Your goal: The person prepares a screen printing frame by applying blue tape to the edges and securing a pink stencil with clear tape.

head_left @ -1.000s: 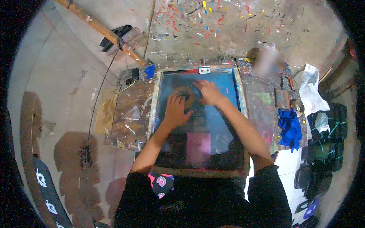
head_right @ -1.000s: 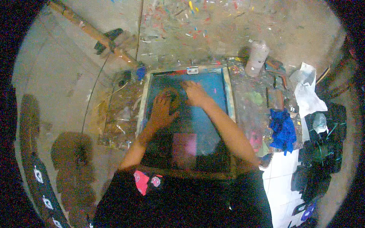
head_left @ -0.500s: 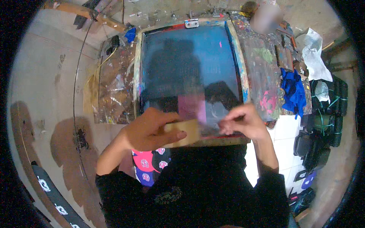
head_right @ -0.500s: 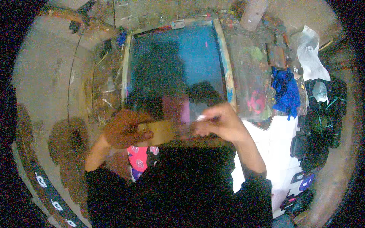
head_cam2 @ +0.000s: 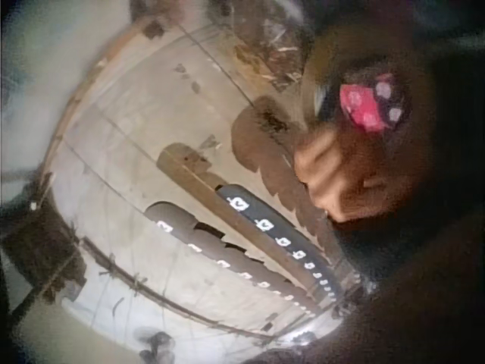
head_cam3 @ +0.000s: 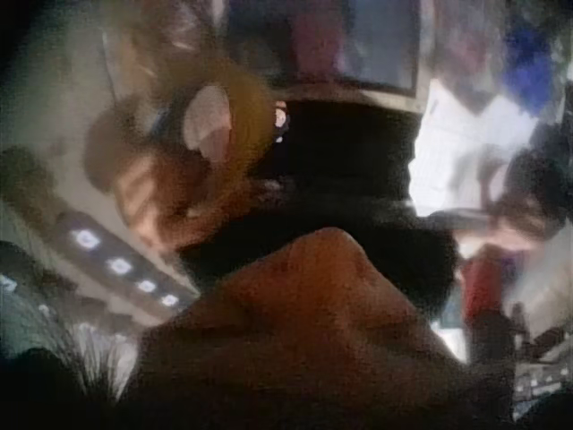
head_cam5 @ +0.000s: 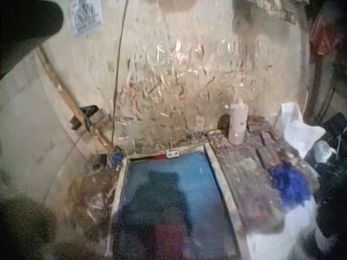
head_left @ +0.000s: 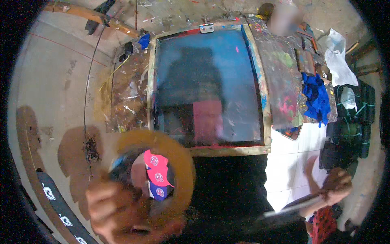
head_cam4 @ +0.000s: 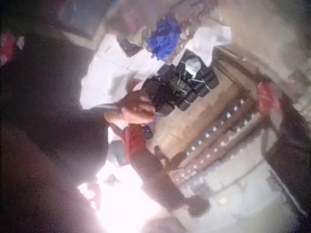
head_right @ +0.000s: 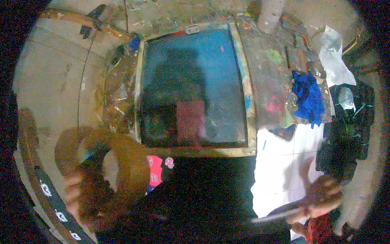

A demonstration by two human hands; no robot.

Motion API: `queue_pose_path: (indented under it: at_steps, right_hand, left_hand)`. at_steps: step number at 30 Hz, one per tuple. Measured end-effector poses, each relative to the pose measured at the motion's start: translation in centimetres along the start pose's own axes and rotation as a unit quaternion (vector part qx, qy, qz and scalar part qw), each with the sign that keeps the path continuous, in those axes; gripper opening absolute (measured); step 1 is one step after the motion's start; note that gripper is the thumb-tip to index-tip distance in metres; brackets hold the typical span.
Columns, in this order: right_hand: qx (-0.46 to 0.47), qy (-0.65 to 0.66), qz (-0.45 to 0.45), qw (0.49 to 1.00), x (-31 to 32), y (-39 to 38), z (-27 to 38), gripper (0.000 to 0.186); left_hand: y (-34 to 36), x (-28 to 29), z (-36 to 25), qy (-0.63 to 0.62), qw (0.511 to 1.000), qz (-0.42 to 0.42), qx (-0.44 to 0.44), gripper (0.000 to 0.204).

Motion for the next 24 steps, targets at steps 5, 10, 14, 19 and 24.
queue_pose_path:
  at_steps: [5,10,14,19,24]
  right_hand:
    - [-0.028,0.019,0.057,0.998,-1.0,0.3,-0.8,0.022]
    - [-0.053,0.02,0.173,0.983,-3.1,3.5,-2.8,0.015]
    - [-0.05,0.037,0.158,0.986,-7.6,5.1,-2.7,0.009]
    - [-0.22,-0.251,0.044,0.942,-5.7,6.1,4.1,0.011]
    - [-0.027,-0.51,0.054,0.858,-10.7,9.4,13.3,0.011]
  left_hand:
    - [-2.5,-3.8,0.4,-0.005,1.0,0.015,-0.018,0.023]
    - [-3.4,-6.4,1.7,-0.022,0.999,0.018,-0.022,0.022]
    - [-3.7,-7.0,1.9,-0.044,0.998,0.029,-0.046,0.022]
    - [-1.1,-7.7,6.8,0.07,0.991,-0.065,-0.092,0.021]
    - [2.1,-15.1,21.1,0.222,0.943,-0.242,0.057,0.022]
Point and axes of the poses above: each hand's wrist, its own y-axis towards the middle knuckle, its own x-axis out of the back of the hand, z = x × y, the point moved 2 cm from there along y, towards the middle knuckle, and after that the axes turned 15 degrees about -x, right-handed, at the moved point
